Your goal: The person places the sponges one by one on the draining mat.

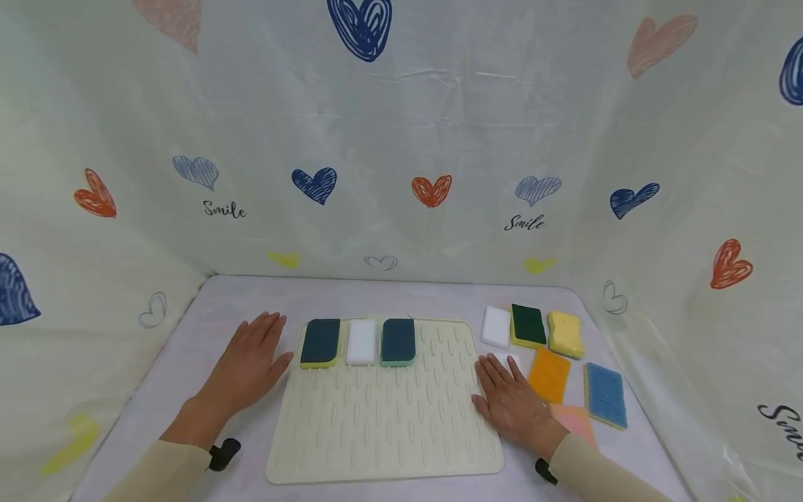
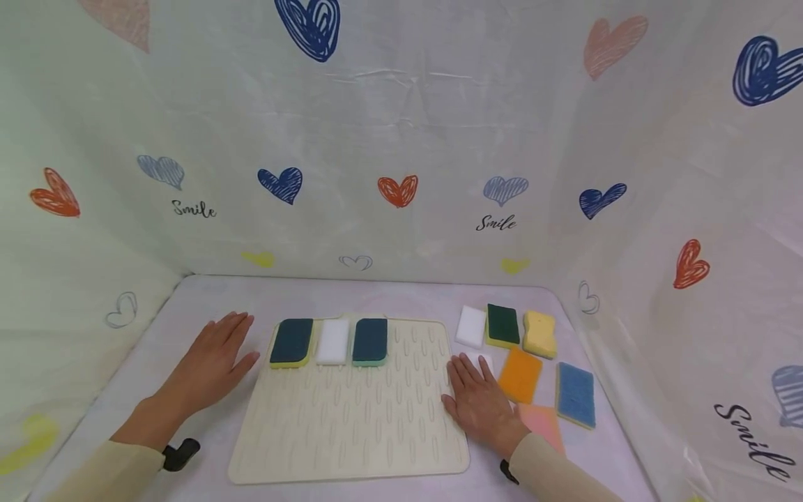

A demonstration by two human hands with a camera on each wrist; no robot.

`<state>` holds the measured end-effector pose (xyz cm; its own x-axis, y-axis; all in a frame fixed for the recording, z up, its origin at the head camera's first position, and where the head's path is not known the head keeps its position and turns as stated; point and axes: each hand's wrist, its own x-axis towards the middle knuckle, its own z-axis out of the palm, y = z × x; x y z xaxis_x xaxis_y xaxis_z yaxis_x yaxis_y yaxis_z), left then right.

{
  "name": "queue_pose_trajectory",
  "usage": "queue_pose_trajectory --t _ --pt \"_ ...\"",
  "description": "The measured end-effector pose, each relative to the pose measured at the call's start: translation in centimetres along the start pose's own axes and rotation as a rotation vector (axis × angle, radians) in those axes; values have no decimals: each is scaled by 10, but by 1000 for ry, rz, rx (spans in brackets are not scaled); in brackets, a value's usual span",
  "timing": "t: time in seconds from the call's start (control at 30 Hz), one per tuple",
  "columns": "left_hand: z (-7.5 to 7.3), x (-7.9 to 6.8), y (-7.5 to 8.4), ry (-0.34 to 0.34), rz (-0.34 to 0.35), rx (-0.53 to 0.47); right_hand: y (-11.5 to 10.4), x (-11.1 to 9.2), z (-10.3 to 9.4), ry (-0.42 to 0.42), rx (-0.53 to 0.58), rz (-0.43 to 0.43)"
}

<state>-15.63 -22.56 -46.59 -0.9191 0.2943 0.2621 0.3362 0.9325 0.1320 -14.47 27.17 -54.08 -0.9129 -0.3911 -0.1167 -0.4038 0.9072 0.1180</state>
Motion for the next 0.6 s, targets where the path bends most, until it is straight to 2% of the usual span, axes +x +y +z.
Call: queue_pose_trajectory --t 0.33,0.6 --pt "38 -34 -7 -183 -19 57 0 0 -2 -8 14 3" --pt "50 -43 -8 -275 -16 78 0 0 -1 -10 10 2"
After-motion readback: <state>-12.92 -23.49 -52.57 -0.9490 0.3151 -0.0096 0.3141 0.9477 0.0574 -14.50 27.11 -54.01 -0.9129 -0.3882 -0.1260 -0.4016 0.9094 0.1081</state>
